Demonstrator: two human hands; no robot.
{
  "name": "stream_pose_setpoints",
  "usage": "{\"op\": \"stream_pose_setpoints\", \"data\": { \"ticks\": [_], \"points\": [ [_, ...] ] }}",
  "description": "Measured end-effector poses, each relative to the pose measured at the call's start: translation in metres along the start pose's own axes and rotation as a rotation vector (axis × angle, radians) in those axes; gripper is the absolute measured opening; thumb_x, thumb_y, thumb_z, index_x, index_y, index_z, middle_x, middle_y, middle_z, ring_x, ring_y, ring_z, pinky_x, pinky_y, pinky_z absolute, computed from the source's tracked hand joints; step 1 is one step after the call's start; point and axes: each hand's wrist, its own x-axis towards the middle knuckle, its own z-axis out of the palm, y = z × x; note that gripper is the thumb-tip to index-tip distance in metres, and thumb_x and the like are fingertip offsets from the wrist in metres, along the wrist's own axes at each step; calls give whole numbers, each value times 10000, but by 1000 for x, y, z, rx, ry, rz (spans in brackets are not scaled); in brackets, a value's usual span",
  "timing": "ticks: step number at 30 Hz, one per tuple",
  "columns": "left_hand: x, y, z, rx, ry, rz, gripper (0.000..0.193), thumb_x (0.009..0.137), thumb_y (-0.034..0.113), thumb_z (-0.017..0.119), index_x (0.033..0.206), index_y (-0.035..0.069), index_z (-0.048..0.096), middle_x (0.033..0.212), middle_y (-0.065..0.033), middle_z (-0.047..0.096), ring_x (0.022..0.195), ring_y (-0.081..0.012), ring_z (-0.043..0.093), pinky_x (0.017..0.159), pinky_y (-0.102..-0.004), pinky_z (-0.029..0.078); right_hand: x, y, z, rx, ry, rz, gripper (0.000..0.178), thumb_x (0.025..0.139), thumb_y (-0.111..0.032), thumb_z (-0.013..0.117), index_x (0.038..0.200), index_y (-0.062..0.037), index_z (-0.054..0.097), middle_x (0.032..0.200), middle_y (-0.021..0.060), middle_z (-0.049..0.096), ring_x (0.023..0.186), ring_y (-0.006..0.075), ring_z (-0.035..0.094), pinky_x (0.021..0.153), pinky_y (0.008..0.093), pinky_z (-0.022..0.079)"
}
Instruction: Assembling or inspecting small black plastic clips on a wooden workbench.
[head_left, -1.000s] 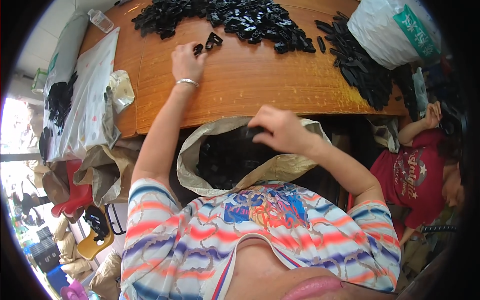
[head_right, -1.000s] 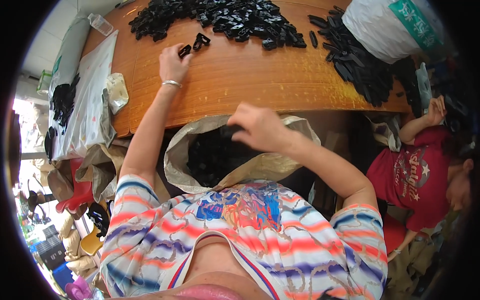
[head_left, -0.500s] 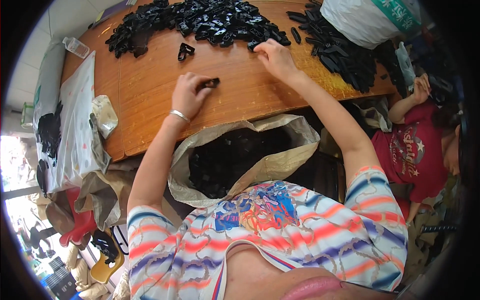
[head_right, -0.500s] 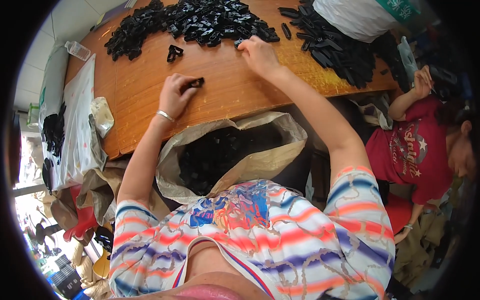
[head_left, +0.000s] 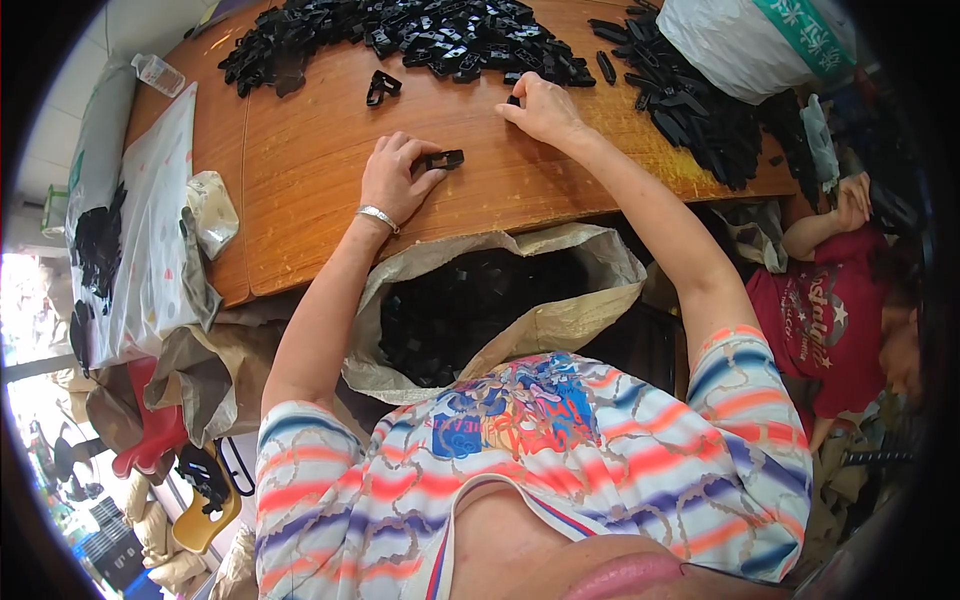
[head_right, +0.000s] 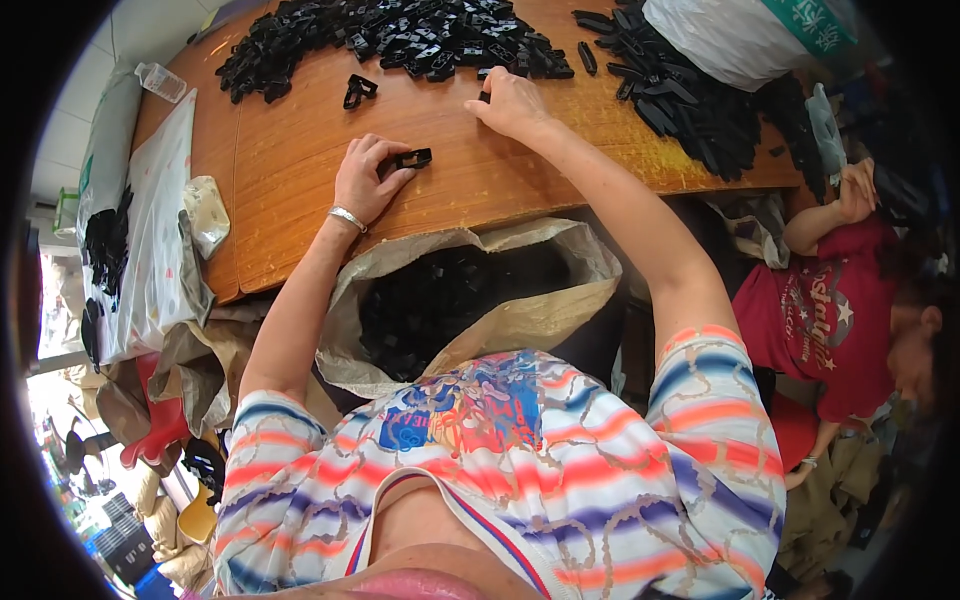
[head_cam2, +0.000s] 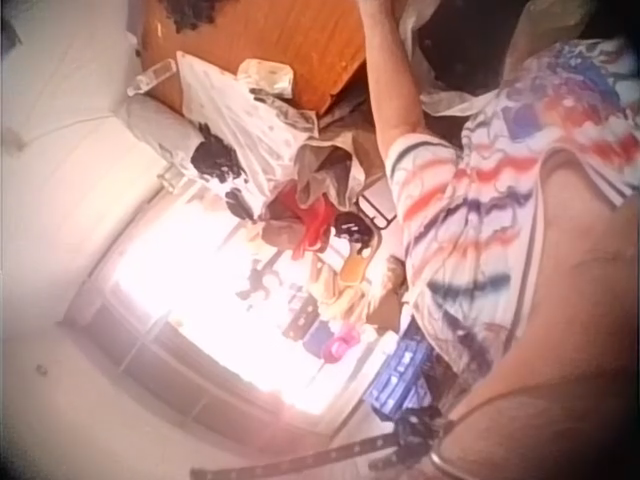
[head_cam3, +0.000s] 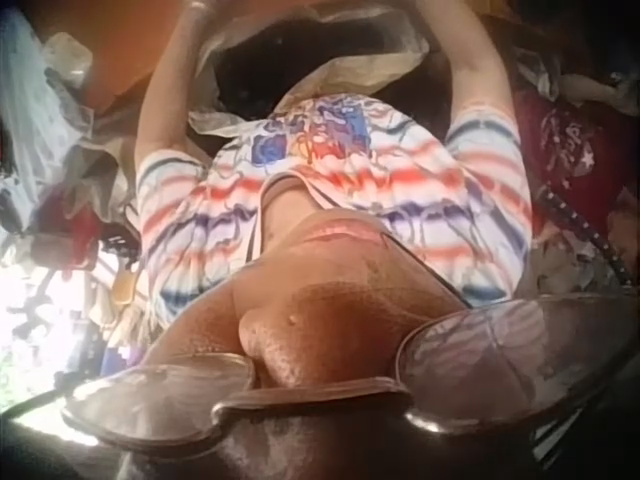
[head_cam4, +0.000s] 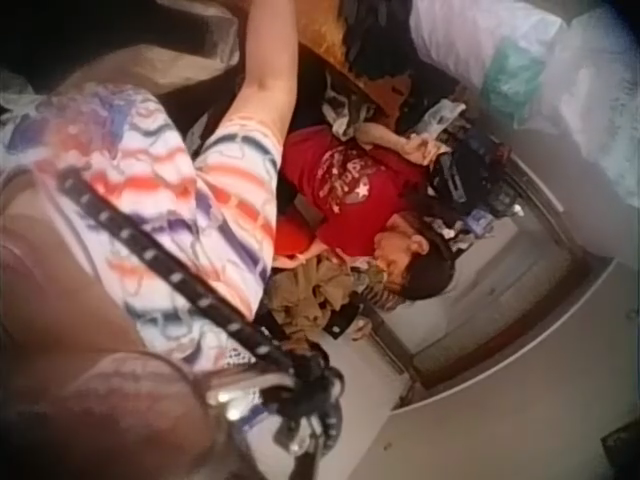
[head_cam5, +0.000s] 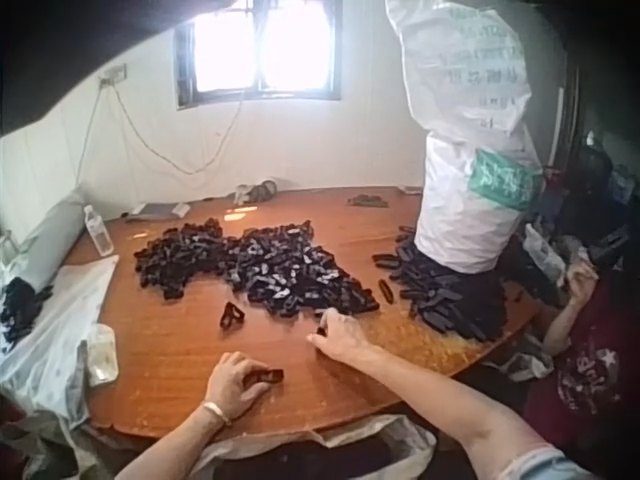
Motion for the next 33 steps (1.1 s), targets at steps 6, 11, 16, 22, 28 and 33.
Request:
{"op": "stream_pose_setpoints", "data": {
  "ticks": [6, 11, 16, 22, 28, 33],
  "points": [
    [0, 3, -1, -54, 20, -50, 329, 732, 182, 770, 1019, 73, 652, 951, -65, 607, 954, -266, 538, 847, -362, 463, -10, -4, -16, 106, -18, -37, 270, 815, -243, 674, 1018, -71, 626, 986, 157, 654, 925, 354, 638, 781, 425, 517],
    [1, 1, 2, -35, 27, -69, 300, 714, 194, 776, 967, 78, 665, 955, -64, 607, 961, -267, 537, 848, -364, 466, -14, 8, -4, -190, 34, -449, 184, 841, -79, 647, 1024, -90, 637, 1066, 82, 580, 884, 327, 641, 776, 405, 541],
    [1, -2, 2, -26, 39, -65, 270, 699, 205, 776, 920, 85, 678, 957, -64, 605, 975, -272, 533, 858, -363, 467, -19, -2, -4, -139, 40, -349, 190, 828, -146, 689, 1002, -89, 638, 1010, 79, 594, 876, 304, 642, 748, 388, 535],
    [-1, -3, 3, -18, 51, -56, 267, 698, 211, 771, 920, 92, 681, 955, -68, 605, 972, -279, 534, 860, -366, 467, -49, -63, 10, 202, 6, -488, 207, 797, -146, 706, 969, -65, 625, 946, 102, 598, 837, 315, 633, 728, 383, 523],
    [-1, -5, 6, -49, 73, -44, 273, 693, 217, 776, 911, 86, 676, 956, -65, 610, 965, -282, 537, 856, -370, 469, -45, -74, 27, 190, -25, -489, 215, 782, -103, 713, 978, -48, 645, 949, 118, 593, 855, 330, 626, 748, 402, 521],
    [-2, -5, 5, -40, 57, -58, 273, 694, 208, 777, 910, 76, 673, 953, -66, 611, 972, -285, 537, 863, -372, 466, -44, -73, 22, 201, -38, -482, 219, 775, -94, 719, 976, -38, 652, 950, 123, 593, 865, 335, 623, 754, 400, 520]
  ]
}}
